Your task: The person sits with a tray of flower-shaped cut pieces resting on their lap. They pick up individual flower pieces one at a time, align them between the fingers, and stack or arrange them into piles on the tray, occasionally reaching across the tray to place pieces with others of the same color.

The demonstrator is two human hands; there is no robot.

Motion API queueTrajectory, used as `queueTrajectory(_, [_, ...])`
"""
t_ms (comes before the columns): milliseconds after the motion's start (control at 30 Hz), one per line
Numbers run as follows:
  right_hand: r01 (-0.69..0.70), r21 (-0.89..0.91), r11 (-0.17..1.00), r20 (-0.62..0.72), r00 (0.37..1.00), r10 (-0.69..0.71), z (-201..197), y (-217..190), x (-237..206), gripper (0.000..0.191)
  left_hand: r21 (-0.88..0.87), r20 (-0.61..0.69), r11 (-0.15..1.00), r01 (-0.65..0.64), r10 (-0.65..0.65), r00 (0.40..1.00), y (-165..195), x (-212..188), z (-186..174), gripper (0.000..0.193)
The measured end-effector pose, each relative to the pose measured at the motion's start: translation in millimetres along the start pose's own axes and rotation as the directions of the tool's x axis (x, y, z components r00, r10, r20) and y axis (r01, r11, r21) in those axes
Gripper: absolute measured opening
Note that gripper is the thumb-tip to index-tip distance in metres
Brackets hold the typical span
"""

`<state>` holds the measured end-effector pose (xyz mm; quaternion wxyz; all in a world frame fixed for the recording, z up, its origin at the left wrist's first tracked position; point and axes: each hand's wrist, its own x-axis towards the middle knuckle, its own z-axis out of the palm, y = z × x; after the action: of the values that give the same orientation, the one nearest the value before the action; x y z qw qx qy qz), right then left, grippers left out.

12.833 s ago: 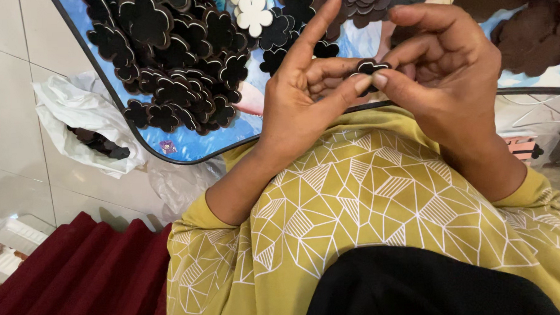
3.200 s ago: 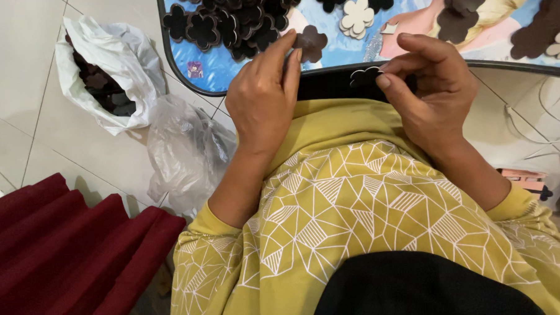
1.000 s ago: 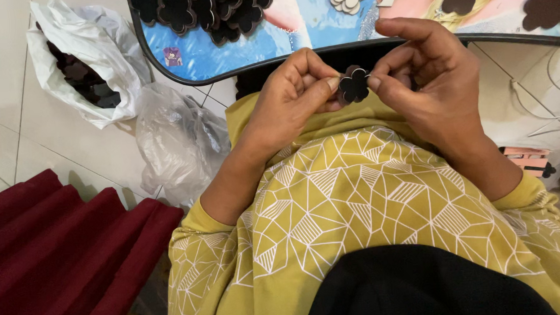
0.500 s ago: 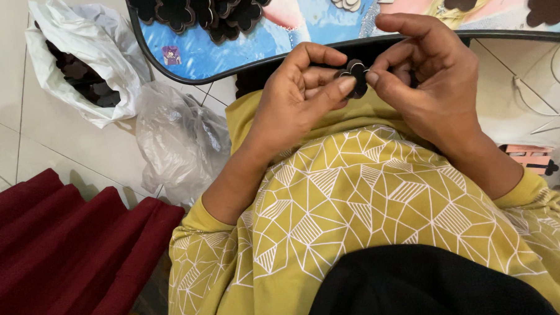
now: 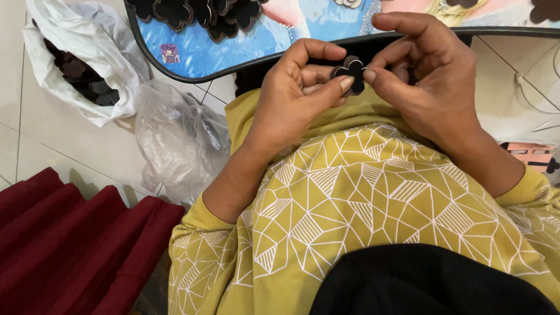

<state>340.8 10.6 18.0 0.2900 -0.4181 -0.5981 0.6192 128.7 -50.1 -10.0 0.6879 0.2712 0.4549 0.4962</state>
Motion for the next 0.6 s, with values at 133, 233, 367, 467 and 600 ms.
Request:
queueTrajectory(133, [-0.003, -0.011, 1.0, 0.002, 1.0, 0.004, -1.0, 0.1, 0.8, 0.046, -0.001, 0.004, 1.0, 0.004, -0.004, 1.0, -2.3, 1.8, -2.8, 0.037])
queueTrajectory(233, [0.004, -0.015, 1.0, 0.009, 1.0, -0.004, -0.5, -1.2, 1.4, 0.046, 0.004, 0.004, 1.0, -0.001, 0.001, 1.0, -2.3, 1.8, -2.6, 0.037])
queueTrajectory(367, [0.008, 0.023, 1.0, 0.015, 1.0, -0.009, 3.4, -6.0, 2.3, 0.048, 0.022, -0.005, 0.999, -0.04, 0.04, 0.999, -0.3, -2.9, -1.1, 0.037])
queueTrajectory(467, [-0.027, 0.054, 0.998, -0.004, 1.0, 0.027, 4.4, -10.8, 5.2, 0.056, 0.025, -0.027, 0.999, -0.047, 0.048, 0.999, 2.6, -5.3, 0.6, 0.037])
queueTrajectory(600, [-0.058, 0.054, 0.997, 0.006, 0.998, 0.058, 5.2, -10.2, 4.0, 0.058, 0.111, -0.036, 0.991, -0.079, 0.083, 0.996, 4.5, -7.8, 2.0, 0.037])
